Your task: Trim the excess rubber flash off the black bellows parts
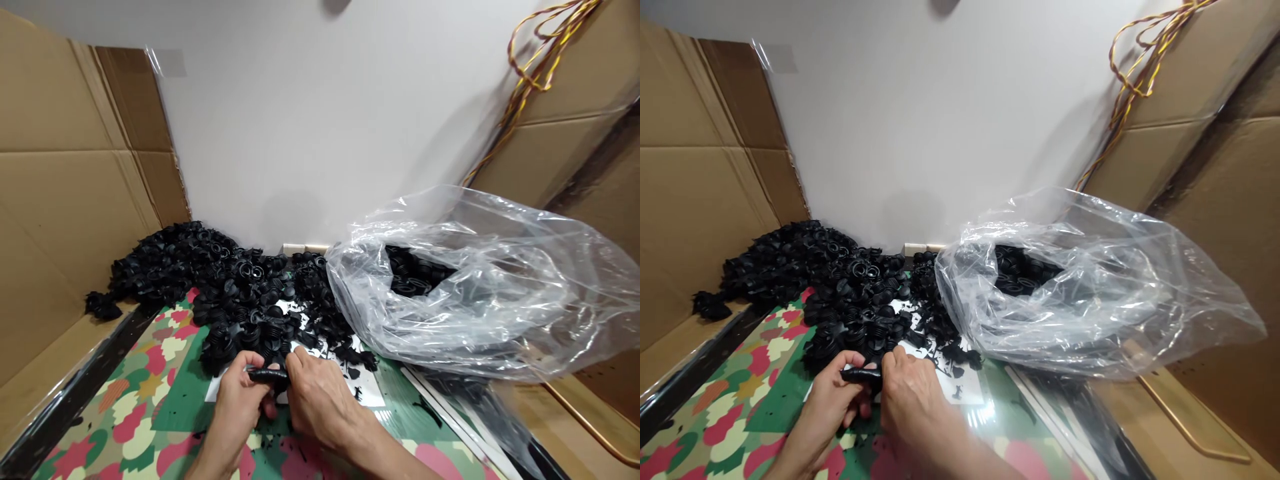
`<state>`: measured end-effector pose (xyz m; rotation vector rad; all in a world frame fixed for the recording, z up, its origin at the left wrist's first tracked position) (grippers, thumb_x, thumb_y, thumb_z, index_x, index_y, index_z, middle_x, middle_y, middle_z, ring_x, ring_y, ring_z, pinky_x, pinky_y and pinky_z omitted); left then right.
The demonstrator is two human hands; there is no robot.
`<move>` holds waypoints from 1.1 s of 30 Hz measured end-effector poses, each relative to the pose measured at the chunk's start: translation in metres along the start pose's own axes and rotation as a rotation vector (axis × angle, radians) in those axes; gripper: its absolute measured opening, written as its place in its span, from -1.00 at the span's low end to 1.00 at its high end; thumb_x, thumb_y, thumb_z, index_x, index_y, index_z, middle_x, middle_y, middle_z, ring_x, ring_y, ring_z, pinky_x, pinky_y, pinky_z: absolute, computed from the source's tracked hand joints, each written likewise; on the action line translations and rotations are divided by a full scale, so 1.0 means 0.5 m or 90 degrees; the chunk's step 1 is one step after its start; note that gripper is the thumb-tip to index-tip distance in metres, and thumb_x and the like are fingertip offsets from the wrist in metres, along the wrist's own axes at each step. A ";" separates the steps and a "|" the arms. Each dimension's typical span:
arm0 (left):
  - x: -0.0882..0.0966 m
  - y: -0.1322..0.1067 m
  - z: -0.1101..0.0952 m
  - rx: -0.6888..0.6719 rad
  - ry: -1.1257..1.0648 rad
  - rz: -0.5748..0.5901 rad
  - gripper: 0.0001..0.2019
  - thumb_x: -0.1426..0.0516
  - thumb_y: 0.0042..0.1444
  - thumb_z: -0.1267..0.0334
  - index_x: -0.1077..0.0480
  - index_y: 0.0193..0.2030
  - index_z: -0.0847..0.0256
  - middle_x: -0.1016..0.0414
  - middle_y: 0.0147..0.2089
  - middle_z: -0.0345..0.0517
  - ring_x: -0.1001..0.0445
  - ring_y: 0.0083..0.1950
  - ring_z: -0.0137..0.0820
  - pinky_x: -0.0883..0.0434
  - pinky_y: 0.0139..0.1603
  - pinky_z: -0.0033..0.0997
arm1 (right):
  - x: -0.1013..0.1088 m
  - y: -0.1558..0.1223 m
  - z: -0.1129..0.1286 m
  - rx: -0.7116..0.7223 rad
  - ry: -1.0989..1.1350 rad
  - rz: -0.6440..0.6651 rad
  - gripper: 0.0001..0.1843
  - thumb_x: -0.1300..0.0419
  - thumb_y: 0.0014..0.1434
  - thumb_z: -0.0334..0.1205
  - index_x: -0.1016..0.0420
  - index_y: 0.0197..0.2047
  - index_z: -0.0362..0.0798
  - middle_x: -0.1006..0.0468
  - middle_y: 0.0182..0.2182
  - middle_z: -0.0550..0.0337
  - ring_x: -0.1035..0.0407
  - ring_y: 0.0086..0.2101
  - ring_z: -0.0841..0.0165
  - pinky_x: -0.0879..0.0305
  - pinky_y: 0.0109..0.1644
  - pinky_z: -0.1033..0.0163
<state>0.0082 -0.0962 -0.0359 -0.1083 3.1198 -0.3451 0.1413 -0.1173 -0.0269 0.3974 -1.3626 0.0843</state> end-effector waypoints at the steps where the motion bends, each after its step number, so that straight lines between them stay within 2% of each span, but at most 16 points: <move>1: -0.004 0.002 0.001 -0.006 -0.011 -0.007 -0.80 -0.25 -0.30 0.31 -0.31 -0.50 0.18 -0.29 -0.81 -0.37 -0.19 -0.82 -0.55 0.02 -0.79 -0.67 | 0.005 0.003 -0.001 -0.010 0.012 0.008 -0.80 -0.07 -0.03 -0.51 -0.37 -0.34 -0.07 -0.52 -0.40 0.11 -0.42 -0.48 0.26 0.04 -0.50 0.24; 4: -0.020 0.003 0.003 -0.058 -0.061 -0.046 -0.76 -0.28 -0.32 0.34 -0.32 -0.46 0.20 -0.35 -0.74 -0.37 -0.22 -0.77 -0.57 -0.08 -0.76 -0.65 | 0.019 0.018 -0.001 -0.057 0.052 0.030 -0.85 -0.09 0.02 -0.46 -0.42 -0.33 -0.09 -0.56 -0.38 0.09 -0.46 -0.46 0.25 0.04 -0.48 0.25; 7: -0.029 -0.002 0.002 -0.098 -0.121 -0.047 -0.73 -0.31 -0.29 0.31 -0.33 -0.43 0.21 -0.38 -0.67 -0.35 -0.31 -0.70 -0.53 -0.21 -0.70 -0.61 | 0.026 0.036 -0.015 -0.100 0.101 0.046 -0.87 -0.09 0.09 -0.38 -0.47 -0.34 -0.09 -0.60 -0.39 0.05 -0.48 -0.44 0.24 0.02 -0.48 0.26; 10: -0.016 -0.004 -0.009 -0.111 -0.188 -0.094 -0.69 -0.32 -0.29 0.30 -0.30 -0.40 0.19 -0.39 -0.63 -0.38 -0.34 -0.68 -0.54 -0.26 -0.66 -0.61 | 0.021 0.050 -0.053 -0.216 0.088 0.046 -0.88 -0.14 0.02 -0.43 -0.48 -0.35 -0.13 -0.61 -0.39 -0.04 -0.49 -0.42 0.19 0.00 -0.46 0.27; 11: -0.009 -0.004 -0.014 -0.114 -0.208 -0.115 -0.67 -0.33 -0.30 0.30 -0.29 -0.39 0.18 -0.39 -0.62 -0.39 -0.34 -0.68 -0.55 -0.28 -0.65 -0.61 | 0.017 0.053 -0.068 -0.242 0.086 0.047 -0.87 -0.14 -0.01 -0.47 -0.48 -0.37 -0.14 -0.61 -0.40 -0.06 -0.48 -0.43 0.20 0.00 -0.47 0.27; 13: 0.005 -0.003 -0.025 -0.110 -0.228 -0.131 -0.65 -0.35 -0.31 0.28 -0.29 -0.39 0.18 -0.39 -0.62 -0.39 -0.36 -0.67 -0.53 -0.30 -0.62 -0.59 | 0.010 0.056 -0.091 -0.264 0.095 0.027 -0.85 -0.09 0.06 -0.47 -0.47 -0.36 -0.13 -0.61 -0.38 -0.07 -0.48 -0.40 0.20 -0.02 -0.44 0.27; 16: 0.016 -0.001 -0.029 -0.091 -0.223 -0.117 -0.63 -0.36 -0.30 0.24 -0.30 -0.38 0.20 -0.41 -0.64 -0.34 -0.41 -0.63 -0.47 -0.32 -0.60 -0.56 | 0.002 0.057 -0.105 -0.258 0.199 -0.012 -0.85 -0.08 0.12 -0.39 -0.44 -0.42 -0.07 -0.57 -0.49 0.06 -0.41 -0.49 0.27 0.00 -0.47 0.30; 20: 0.019 0.002 -0.016 -0.090 -0.195 -0.117 -0.60 -0.38 -0.27 0.19 -0.29 -0.34 0.20 -0.47 -0.61 -0.29 -0.47 -0.57 -0.43 -0.36 -0.54 -0.54 | -0.006 0.054 -0.097 -0.250 0.370 -0.030 -0.78 -0.08 0.12 -0.34 -0.37 -0.55 -0.06 -0.42 -0.63 0.21 -0.26 -0.58 0.37 0.00 -0.49 0.33; 23: 0.015 0.002 -0.007 -0.088 -0.178 -0.108 -0.61 -0.37 -0.22 0.18 -0.28 -0.32 0.21 -0.50 -0.58 -0.27 -0.50 -0.55 -0.43 -0.37 -0.51 -0.56 | -0.010 0.049 -0.085 -0.225 0.519 -0.094 -0.82 -0.11 0.09 -0.27 -0.36 -0.53 -0.07 -0.40 -0.59 0.26 -0.26 -0.53 0.37 -0.10 -0.44 0.32; 27: 0.008 -0.001 -0.006 -0.085 -0.180 -0.093 -0.61 -0.37 -0.20 0.18 -0.28 -0.32 0.21 -0.49 -0.58 -0.29 -0.54 -0.50 -0.41 -0.39 -0.47 -0.56 | -0.008 0.043 -0.057 -0.201 0.747 -0.137 -0.92 -0.14 0.02 -0.29 -0.44 -0.43 -0.09 -0.45 -0.53 0.25 -0.30 -0.50 0.38 -0.21 -0.39 0.31; 30: 0.005 -0.002 -0.006 -0.089 -0.180 -0.089 -0.60 -0.37 -0.21 0.17 -0.28 -0.32 0.21 -0.49 -0.57 -0.30 -0.56 -0.48 -0.39 -0.41 -0.48 -0.55 | -0.003 0.040 -0.038 -0.195 0.778 -0.159 -0.90 -0.14 0.01 -0.28 -0.45 -0.47 -0.09 -0.44 -0.55 0.25 -0.28 -0.51 0.38 -0.18 -0.44 0.32; 33: 0.006 -0.002 -0.004 -0.091 -0.176 -0.093 -0.60 -0.38 -0.22 0.16 -0.29 -0.34 0.22 -0.51 -0.55 -0.26 -0.55 -0.49 -0.39 -0.41 -0.50 -0.54 | -0.002 0.039 -0.027 -0.178 0.721 -0.169 -0.81 -0.10 0.07 -0.23 -0.41 -0.52 -0.09 -0.38 -0.58 0.25 -0.24 -0.51 0.38 -0.14 -0.43 0.31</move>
Point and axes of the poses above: each hand's wrist, its own y-axis towards the middle knuckle, its own x-axis out of the back of the hand, z = x × y, the point moved 1 cm from there along y, towards the middle knuckle
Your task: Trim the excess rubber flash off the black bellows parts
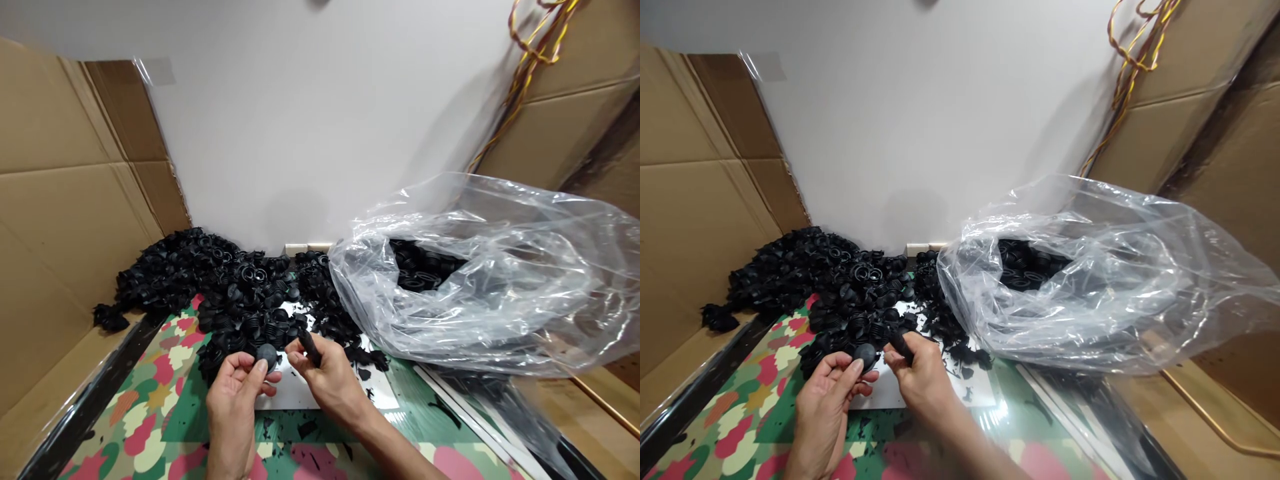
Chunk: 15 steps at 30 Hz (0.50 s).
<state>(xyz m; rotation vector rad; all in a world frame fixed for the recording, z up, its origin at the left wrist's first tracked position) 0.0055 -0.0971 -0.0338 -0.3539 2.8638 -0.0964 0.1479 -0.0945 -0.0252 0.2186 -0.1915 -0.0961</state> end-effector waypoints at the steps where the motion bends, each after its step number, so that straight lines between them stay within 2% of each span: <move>1: 0.001 0.001 0.001 0.001 0.001 -0.001 -0.61 -0.38 -0.22 0.16 -0.30 -0.34 0.22 -0.52 -0.55 -0.26 -0.54 -0.50 -0.40 -0.41 -0.51 -0.54 | -0.001 0.000 0.001 0.009 -0.019 -0.005 -0.79 -0.09 0.08 -0.22 -0.40 -0.53 -0.09 -0.37 -0.58 0.24 -0.23 -0.50 0.38 -0.14 -0.42 0.31; 4: 0.002 0.002 0.004 0.004 -0.003 -0.004 -0.60 -0.38 -0.23 0.16 -0.31 -0.33 0.22 -0.51 -0.56 -0.26 -0.55 -0.50 -0.39 -0.41 -0.51 -0.55 | 0.002 0.001 0.002 0.019 -0.027 -0.035 -0.74 -0.09 0.12 -0.15 -0.42 -0.50 -0.10 -0.35 -0.57 0.23 -0.20 -0.51 0.38 -0.13 -0.44 0.30; 7: 0.000 0.002 0.004 0.011 -0.018 -0.008 -0.60 -0.39 -0.25 0.17 -0.31 -0.34 0.22 -0.49 -0.58 -0.28 -0.54 -0.51 -0.40 -0.41 -0.52 -0.55 | 0.014 0.002 0.006 -0.001 0.053 -0.065 -0.69 -0.10 0.16 -0.03 -0.48 -0.35 -0.10 -0.36 -0.53 0.22 -0.20 -0.51 0.38 -0.15 -0.46 0.31; 9: -0.002 0.000 0.002 0.024 -0.033 -0.013 -0.60 -0.40 -0.28 0.19 -0.31 -0.36 0.23 -0.48 -0.59 -0.29 -0.53 -0.52 -0.40 -0.41 -0.53 -0.56 | 0.025 0.002 0.012 0.013 0.110 -0.065 -0.65 -0.10 0.17 0.03 -0.51 -0.29 -0.08 -0.41 -0.45 0.18 -0.27 -0.45 0.35 -0.21 -0.39 0.28; 12: -0.004 -0.004 -0.001 0.049 -0.058 -0.021 -0.59 -0.41 -0.31 0.22 -0.31 -0.38 0.23 -0.46 -0.59 -0.30 -0.52 -0.54 -0.42 -0.41 -0.55 -0.56 | 0.035 -0.002 0.017 0.080 0.128 -0.066 -0.62 -0.09 0.20 0.06 -0.55 -0.32 -0.06 -0.44 -0.34 0.13 -0.32 -0.32 0.30 -0.24 -0.24 0.24; 15: -0.006 -0.006 -0.002 0.072 -0.086 -0.026 -0.60 -0.42 -0.34 0.25 -0.32 -0.40 0.24 -0.45 -0.57 -0.31 -0.51 -0.55 -0.44 -0.40 -0.56 -0.57 | 0.031 -0.009 0.006 0.050 0.164 -0.060 -0.59 -0.10 0.21 0.10 -0.51 -0.39 -0.08 -0.36 -0.50 0.22 -0.23 -0.51 0.42 -0.16 -0.44 0.31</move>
Point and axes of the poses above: each hand's wrist, its own y-axis towards the middle knuckle, its own x-axis out of the back of the hand, z = x × y, the point moved 1 cm from there along y, towards the middle knuckle
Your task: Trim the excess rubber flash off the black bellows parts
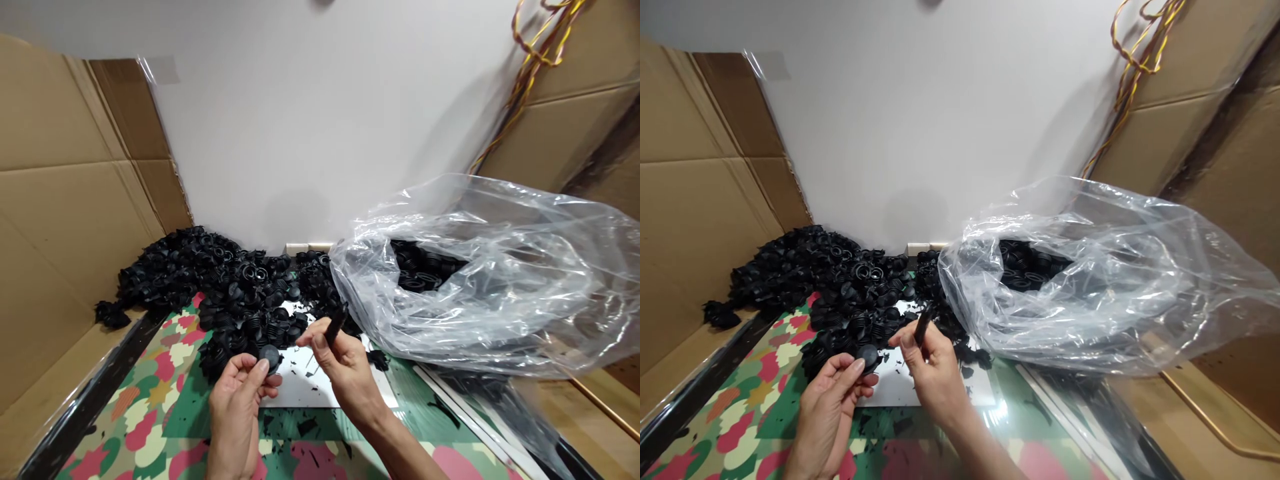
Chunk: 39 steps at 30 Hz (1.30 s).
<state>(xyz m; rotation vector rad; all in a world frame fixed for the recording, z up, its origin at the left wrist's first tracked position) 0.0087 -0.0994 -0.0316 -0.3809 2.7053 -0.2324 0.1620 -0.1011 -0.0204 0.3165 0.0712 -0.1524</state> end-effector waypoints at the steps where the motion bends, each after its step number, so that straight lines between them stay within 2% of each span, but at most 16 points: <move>1: -0.001 0.000 0.000 0.009 -0.009 -0.003 -0.60 -0.42 -0.36 0.26 -0.33 -0.41 0.25 -0.45 -0.57 -0.31 -0.50 -0.55 -0.45 -0.39 -0.58 -0.58 | -0.002 -0.002 -0.006 -0.032 0.030 -0.008 -0.57 -0.10 0.20 0.12 -0.47 -0.42 -0.09 -0.31 -0.56 0.26 -0.16 -0.58 0.46 -0.09 -0.52 0.33; 3: -0.002 0.000 0.001 0.026 -0.023 -0.010 -0.59 -0.43 -0.40 0.28 -0.34 -0.43 0.26 -0.44 -0.57 -0.32 -0.49 -0.57 -0.46 -0.38 -0.60 -0.59 | -0.008 -0.006 -0.016 -0.081 0.097 -0.032 -0.54 -0.14 0.15 0.15 -0.40 -0.48 -0.10 -0.28 -0.60 0.31 -0.10 -0.67 0.53 -0.02 -0.60 0.36; 4: -0.003 0.000 0.001 0.033 -0.028 -0.014 -0.59 -0.43 -0.42 0.29 -0.34 -0.44 0.26 -0.44 -0.58 -0.32 -0.48 -0.58 -0.47 -0.37 -0.61 -0.59 | -0.012 -0.007 -0.019 -0.092 0.130 -0.043 -0.55 -0.19 0.11 0.15 -0.38 -0.50 -0.10 -0.30 -0.59 0.31 -0.13 -0.68 0.53 -0.05 -0.61 0.36; 9: -0.003 -0.004 -0.002 0.054 -0.043 -0.025 -0.59 -0.44 -0.48 0.31 -0.35 -0.48 0.27 -0.44 -0.60 -0.31 -0.46 -0.61 -0.49 -0.36 -0.62 -0.61 | -0.032 -0.008 -0.017 -0.141 0.234 -0.024 -0.61 -0.40 -0.13 0.00 -0.42 -0.37 -0.08 -0.49 -0.50 0.22 -0.41 -0.54 0.37 -0.35 -0.44 0.26; 16: -0.009 -0.009 -0.009 0.065 -0.046 -0.030 -0.60 -0.43 -0.51 0.33 -0.36 -0.50 0.26 -0.45 -0.61 -0.31 -0.46 -0.62 -0.48 -0.35 -0.62 -0.61 | -0.042 -0.012 -0.017 -0.071 0.101 -0.099 -0.88 -0.32 -0.08 -0.23 -0.50 -0.45 -0.08 -0.50 -0.56 0.23 -0.36 -0.52 0.38 -0.30 -0.42 0.29; 26: -0.009 -0.006 -0.007 0.058 -0.032 -0.014 -0.61 -0.42 -0.48 0.29 -0.35 -0.49 0.25 -0.44 -0.63 -0.31 -0.43 -0.61 -0.50 -0.33 -0.60 -0.60 | -0.048 -0.011 -0.018 -0.024 0.029 -0.088 -0.92 -0.27 -0.02 -0.24 -0.48 -0.44 -0.07 -0.50 -0.57 0.22 -0.38 -0.53 0.36 -0.33 -0.42 0.28; 29: -0.010 -0.006 -0.003 0.058 -0.029 0.002 -0.62 -0.41 -0.45 0.30 -0.34 -0.47 0.24 -0.44 -0.63 -0.30 -0.41 -0.61 -0.50 -0.33 -0.60 -0.59 | -0.053 -0.017 -0.018 0.058 -0.031 -0.071 -0.92 -0.22 0.07 -0.27 -0.45 -0.44 -0.06 -0.48 -0.60 0.25 -0.38 -0.57 0.39 -0.32 -0.46 0.32; 31: -0.011 -0.007 0.000 0.070 -0.025 0.010 -0.62 -0.40 -0.44 0.32 -0.33 -0.45 0.23 -0.45 -0.63 -0.29 -0.41 -0.61 -0.49 -0.33 -0.59 -0.58 | -0.054 -0.019 -0.015 0.177 -0.115 -0.067 -0.89 -0.18 0.11 -0.32 -0.45 -0.45 -0.06 -0.48 -0.60 0.23 -0.36 -0.60 0.41 -0.29 -0.50 0.34; 33: -0.011 -0.009 0.001 0.082 -0.023 0.013 -0.62 -0.38 -0.43 0.33 -0.32 -0.44 0.22 -0.45 -0.62 -0.28 -0.40 -0.62 -0.49 -0.32 -0.60 -0.58 | -0.046 -0.014 -0.012 0.294 -0.201 -0.070 -0.85 -0.13 0.14 -0.37 -0.45 -0.44 -0.04 -0.49 -0.57 0.20 -0.37 -0.57 0.40 -0.27 -0.49 0.34; 35: -0.010 -0.012 -0.001 0.084 -0.022 0.012 -0.62 -0.38 -0.41 0.33 -0.32 -0.43 0.22 -0.44 -0.62 -0.30 -0.39 -0.64 -0.50 -0.31 -0.62 -0.58 | -0.026 0.001 -0.009 0.338 -0.262 -0.099 -0.81 -0.10 0.16 -0.39 -0.45 -0.45 -0.03 -0.50 -0.54 0.17 -0.39 -0.51 0.37 -0.29 -0.44 0.32; 37: -0.008 -0.014 -0.005 0.082 -0.024 0.005 -0.63 -0.38 -0.41 0.34 -0.33 -0.43 0.22 -0.41 -0.63 -0.33 -0.39 -0.65 -0.50 -0.30 -0.63 -0.58 | 0.002 0.021 -0.008 0.281 -0.287 -0.169 -0.84 -0.13 0.16 -0.30 -0.44 -0.45 -0.02 -0.50 -0.53 0.15 -0.38 -0.49 0.34 -0.29 -0.39 0.28; 39: -0.006 -0.013 -0.010 0.081 -0.032 0.000 -0.63 -0.38 -0.42 0.35 -0.33 -0.44 0.23 -0.39 -0.65 -0.34 -0.40 -0.64 -0.49 -0.32 -0.63 -0.57 | 0.023 0.035 -0.011 0.170 -0.258 -0.191 -0.85 -0.16 0.13 -0.19 -0.44 -0.43 -0.03 -0.50 -0.51 0.15 -0.35 -0.50 0.33 -0.27 -0.39 0.25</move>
Point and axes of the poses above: each hand's wrist, its own y-axis towards the middle knuckle, its own x-axis out of the back of the hand, z = x × y, the point moved 1 cm from there along y, towards the middle knuckle
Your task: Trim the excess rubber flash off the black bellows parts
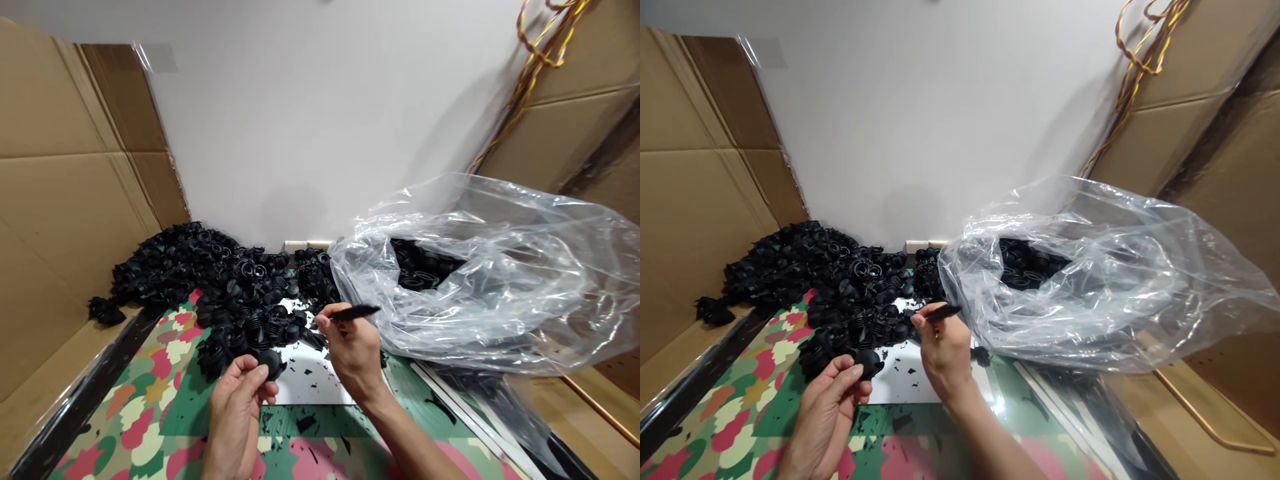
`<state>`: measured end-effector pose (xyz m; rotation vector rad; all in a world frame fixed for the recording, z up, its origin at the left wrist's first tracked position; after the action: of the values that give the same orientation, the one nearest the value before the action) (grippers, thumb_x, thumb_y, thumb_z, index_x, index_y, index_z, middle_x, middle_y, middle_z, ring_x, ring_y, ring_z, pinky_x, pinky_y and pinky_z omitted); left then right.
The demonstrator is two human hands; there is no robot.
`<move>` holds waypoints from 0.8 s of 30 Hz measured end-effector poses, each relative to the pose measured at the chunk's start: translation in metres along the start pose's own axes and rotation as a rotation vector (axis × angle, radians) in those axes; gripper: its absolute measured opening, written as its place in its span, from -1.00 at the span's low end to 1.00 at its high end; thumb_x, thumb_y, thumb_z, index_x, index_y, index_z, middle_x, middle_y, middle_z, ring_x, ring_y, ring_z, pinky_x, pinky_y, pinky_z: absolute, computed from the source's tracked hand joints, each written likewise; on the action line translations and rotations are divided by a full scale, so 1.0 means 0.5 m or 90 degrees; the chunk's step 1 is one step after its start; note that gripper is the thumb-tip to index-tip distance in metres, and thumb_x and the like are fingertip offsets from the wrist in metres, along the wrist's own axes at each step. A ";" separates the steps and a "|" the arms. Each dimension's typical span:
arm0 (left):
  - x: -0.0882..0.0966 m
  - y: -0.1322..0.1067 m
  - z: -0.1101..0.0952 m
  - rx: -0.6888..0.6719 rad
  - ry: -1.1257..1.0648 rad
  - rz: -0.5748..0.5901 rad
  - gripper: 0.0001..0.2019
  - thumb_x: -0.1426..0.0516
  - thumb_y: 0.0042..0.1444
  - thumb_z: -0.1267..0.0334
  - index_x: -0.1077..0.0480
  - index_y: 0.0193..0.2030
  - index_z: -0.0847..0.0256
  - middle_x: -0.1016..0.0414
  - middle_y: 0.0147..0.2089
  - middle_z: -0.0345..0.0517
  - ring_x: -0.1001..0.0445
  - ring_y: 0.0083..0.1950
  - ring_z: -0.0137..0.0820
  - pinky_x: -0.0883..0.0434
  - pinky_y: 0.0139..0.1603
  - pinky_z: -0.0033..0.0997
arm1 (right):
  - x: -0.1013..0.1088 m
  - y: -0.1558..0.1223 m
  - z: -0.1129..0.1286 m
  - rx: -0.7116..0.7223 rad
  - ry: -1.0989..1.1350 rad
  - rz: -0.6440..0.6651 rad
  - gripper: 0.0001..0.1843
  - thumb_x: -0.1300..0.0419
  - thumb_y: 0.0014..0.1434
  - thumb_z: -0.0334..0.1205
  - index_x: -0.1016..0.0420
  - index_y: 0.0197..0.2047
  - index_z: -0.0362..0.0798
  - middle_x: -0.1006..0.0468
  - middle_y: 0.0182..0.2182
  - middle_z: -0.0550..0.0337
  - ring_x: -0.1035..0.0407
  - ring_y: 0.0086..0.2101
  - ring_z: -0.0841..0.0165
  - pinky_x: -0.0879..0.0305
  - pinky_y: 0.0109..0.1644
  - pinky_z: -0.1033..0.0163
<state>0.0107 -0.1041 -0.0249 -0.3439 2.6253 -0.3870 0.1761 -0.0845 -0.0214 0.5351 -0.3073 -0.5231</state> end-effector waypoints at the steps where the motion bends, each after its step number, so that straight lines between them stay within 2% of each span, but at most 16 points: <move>1: 0.001 0.001 -0.002 -0.001 -0.006 -0.002 -0.63 -0.38 -0.43 0.36 -0.33 -0.45 0.23 -0.39 -0.65 -0.34 -0.40 -0.64 -0.49 -0.32 -0.63 -0.57 | 0.002 0.003 -0.005 -0.054 0.032 0.021 -0.84 -0.17 0.12 -0.14 -0.43 -0.41 -0.04 -0.50 -0.49 0.15 -0.35 -0.48 0.32 -0.27 -0.37 0.24; 5: 0.000 0.006 -0.006 0.001 -0.035 -0.002 -0.65 -0.38 -0.43 0.38 -0.34 -0.46 0.25 -0.41 -0.63 -0.33 -0.42 -0.63 -0.48 -0.33 -0.64 -0.58 | -0.019 -0.028 -0.007 -0.200 0.209 0.145 -0.78 -0.13 0.12 -0.08 -0.44 -0.38 -0.07 -0.49 -0.45 0.15 -0.34 -0.42 0.31 -0.29 -0.32 0.23; 7: -0.002 0.006 -0.007 0.006 -0.046 0.004 -0.67 -0.38 -0.40 0.38 -0.35 -0.46 0.25 -0.42 -0.62 -0.31 -0.43 -0.63 -0.47 -0.34 -0.64 -0.57 | -0.040 -0.055 0.003 -0.256 0.226 0.169 -0.79 -0.13 0.11 -0.11 -0.48 -0.35 -0.07 -0.50 -0.44 0.16 -0.34 -0.43 0.31 -0.27 -0.33 0.24; 9: -0.005 0.004 -0.007 0.009 -0.052 0.010 -0.68 -0.38 -0.39 0.39 -0.35 -0.46 0.25 -0.43 -0.61 -0.30 -0.43 -0.62 -0.47 -0.35 -0.64 -0.56 | -0.062 -0.076 0.017 -0.253 0.231 0.180 -0.82 -0.17 0.05 -0.16 -0.52 -0.33 -0.07 -0.51 -0.42 0.16 -0.35 -0.39 0.29 -0.27 -0.29 0.24; 12: -0.003 0.001 -0.012 0.001 -0.037 0.025 -0.66 -0.40 -0.39 0.33 -0.35 -0.46 0.24 -0.44 -0.59 -0.28 -0.43 -0.60 -0.45 -0.36 -0.64 -0.54 | -0.083 -0.088 0.033 -0.240 0.233 0.145 -0.90 -0.19 -0.01 -0.23 -0.50 -0.45 -0.06 -0.45 -0.47 0.19 -0.34 -0.40 0.30 -0.26 -0.31 0.26; 15: 0.010 0.005 -0.026 -0.024 0.105 0.069 -0.65 -0.39 -0.31 0.13 -0.36 -0.47 0.23 -0.42 -0.63 -0.25 -0.40 -0.63 -0.44 -0.28 -0.69 -0.56 | -0.088 -0.081 0.041 -0.208 0.198 0.090 -0.87 -0.15 0.02 -0.25 -0.38 -0.54 -0.04 -0.37 -0.55 0.25 -0.27 -0.48 0.36 -0.20 -0.38 0.29; 17: 0.022 0.012 -0.045 -0.110 0.256 0.065 -0.65 -0.38 -0.29 0.06 -0.39 -0.48 0.22 -0.40 -0.64 -0.25 -0.33 -0.67 -0.48 -0.21 -0.72 -0.57 | -0.085 -0.070 0.044 -0.159 0.155 0.079 -0.81 -0.12 0.06 -0.27 -0.29 -0.57 -0.02 -0.31 -0.58 0.28 -0.21 -0.51 0.38 -0.16 -0.42 0.31; 19: 0.029 0.015 -0.069 -0.269 0.361 0.014 -0.68 -0.40 -0.34 0.13 -0.45 -0.45 0.18 -0.44 -0.54 -0.25 -0.29 -0.66 -0.53 -0.25 -0.66 -0.56 | -0.081 -0.061 0.046 -0.123 0.117 0.092 -0.76 -0.09 0.09 -0.27 -0.22 -0.59 -0.01 -0.27 -0.59 0.29 -0.17 -0.52 0.40 -0.12 -0.45 0.32; 21: 0.025 0.014 -0.088 -0.413 0.425 -0.006 -0.64 -0.42 -0.38 0.24 -0.51 -0.34 0.12 -0.49 -0.37 -0.22 -0.27 -0.63 -0.55 -0.31 -0.56 -0.53 | -0.080 -0.055 0.047 -0.102 0.098 0.111 -0.76 -0.06 0.10 -0.27 -0.19 -0.58 -0.01 -0.26 -0.59 0.29 -0.16 -0.53 0.40 -0.10 -0.46 0.32; 22: 0.019 0.012 -0.094 -0.450 0.453 0.014 -0.60 -0.41 -0.39 0.29 -0.54 -0.29 0.09 -0.50 -0.30 -0.20 -0.27 -0.62 -0.55 -0.32 -0.52 -0.51 | -0.080 -0.054 0.048 -0.093 0.096 0.116 -0.76 -0.06 0.10 -0.26 -0.18 -0.58 0.00 -0.26 -0.59 0.29 -0.15 -0.54 0.40 -0.10 -0.46 0.32; 24: 0.003 0.010 -0.098 -0.444 0.476 0.087 -0.58 -0.40 -0.39 0.36 -0.57 -0.26 0.06 -0.52 -0.22 -0.16 -0.27 -0.62 -0.52 -0.31 -0.52 -0.48 | -0.081 -0.054 0.050 -0.077 0.100 0.117 -0.76 -0.05 0.10 -0.25 -0.17 -0.58 0.00 -0.25 -0.59 0.30 -0.14 -0.55 0.41 -0.09 -0.47 0.32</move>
<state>-0.0146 -0.0897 0.0149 -0.2591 3.4305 0.5881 0.1220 -0.0925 -0.0215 0.4224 -0.1707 -0.3167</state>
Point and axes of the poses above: each hand's wrist, its own y-axis towards the middle knuckle, its own x-axis out of the back of the hand, z = x × y, the point moved 1 cm from there along y, towards the middle knuckle
